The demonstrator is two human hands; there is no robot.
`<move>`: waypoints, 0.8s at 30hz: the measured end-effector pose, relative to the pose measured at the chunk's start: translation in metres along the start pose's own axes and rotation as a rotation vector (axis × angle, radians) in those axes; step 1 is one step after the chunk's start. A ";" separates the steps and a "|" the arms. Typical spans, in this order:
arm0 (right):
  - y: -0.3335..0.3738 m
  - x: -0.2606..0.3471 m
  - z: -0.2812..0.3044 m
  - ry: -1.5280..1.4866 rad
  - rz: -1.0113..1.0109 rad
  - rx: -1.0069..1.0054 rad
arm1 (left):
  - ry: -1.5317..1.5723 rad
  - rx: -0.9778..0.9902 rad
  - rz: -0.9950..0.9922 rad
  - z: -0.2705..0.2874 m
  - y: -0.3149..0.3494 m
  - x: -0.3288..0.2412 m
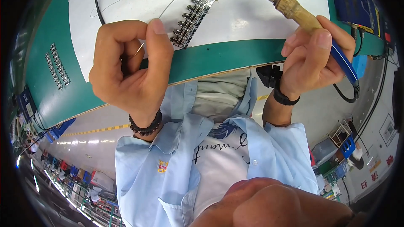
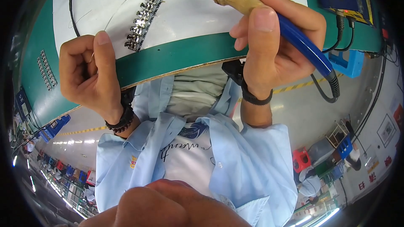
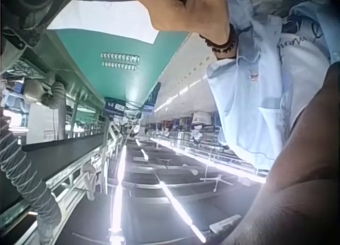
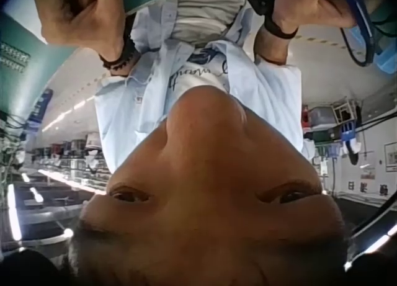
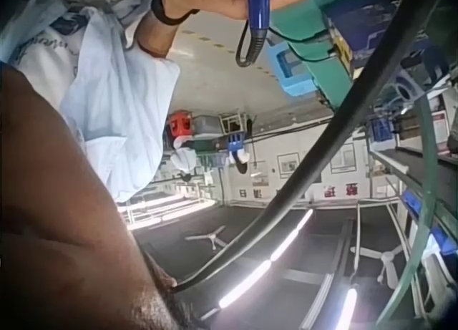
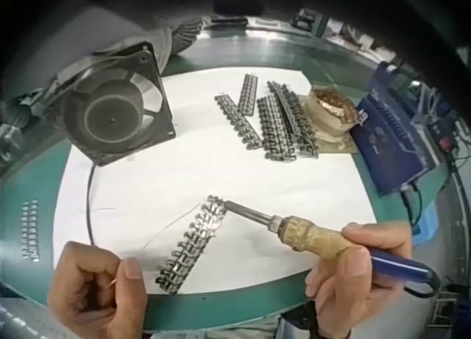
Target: Soldering electronic components onto printed circuit boards at an assembly station.
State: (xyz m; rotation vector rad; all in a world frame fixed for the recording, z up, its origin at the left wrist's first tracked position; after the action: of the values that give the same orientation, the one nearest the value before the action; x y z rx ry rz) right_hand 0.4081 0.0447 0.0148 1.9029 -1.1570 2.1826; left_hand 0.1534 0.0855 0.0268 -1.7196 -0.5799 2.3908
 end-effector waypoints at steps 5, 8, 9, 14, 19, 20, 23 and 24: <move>0.002 0.003 -0.002 0.020 0.046 0.041 | -0.020 0.065 -0.021 -0.003 -0.002 -0.001; 0.002 0.003 -0.005 0.016 0.088 0.066 | -0.036 0.090 -0.027 -0.004 -0.003 -0.001; 0.002 0.004 -0.006 0.015 0.088 0.066 | -0.044 0.097 -0.032 -0.004 -0.003 -0.001; 0.002 0.003 -0.008 0.061 0.061 0.064 | -0.045 0.104 -0.033 -0.006 -0.002 0.000; 0.002 0.001 -0.010 0.052 0.059 0.089 | -0.071 0.115 -0.012 -0.007 -0.003 0.000; 0.003 0.002 -0.010 0.048 0.064 0.095 | -0.076 0.125 -0.009 -0.008 -0.003 0.000; 0.002 0.003 -0.011 0.069 0.042 0.076 | -0.090 0.143 -0.004 -0.010 -0.004 0.000; 0.001 0.003 -0.011 0.079 0.031 0.067 | -0.074 0.110 -0.020 -0.008 -0.003 -0.001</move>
State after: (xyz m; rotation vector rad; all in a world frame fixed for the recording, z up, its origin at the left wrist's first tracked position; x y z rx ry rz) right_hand 0.3973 0.0481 0.0171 1.8158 -1.1212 2.3187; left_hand 0.1606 0.0903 0.0265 -1.5803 -0.4631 2.4323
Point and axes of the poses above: each hand's wrist, its own y-axis away from the middle knuckle, its own z-axis out of the back of the hand, x = y × z, the point moved 7 cm from there along -y, towards the middle knuckle, and after that the axes turned 11 degrees about y, right-handed, at the moved point
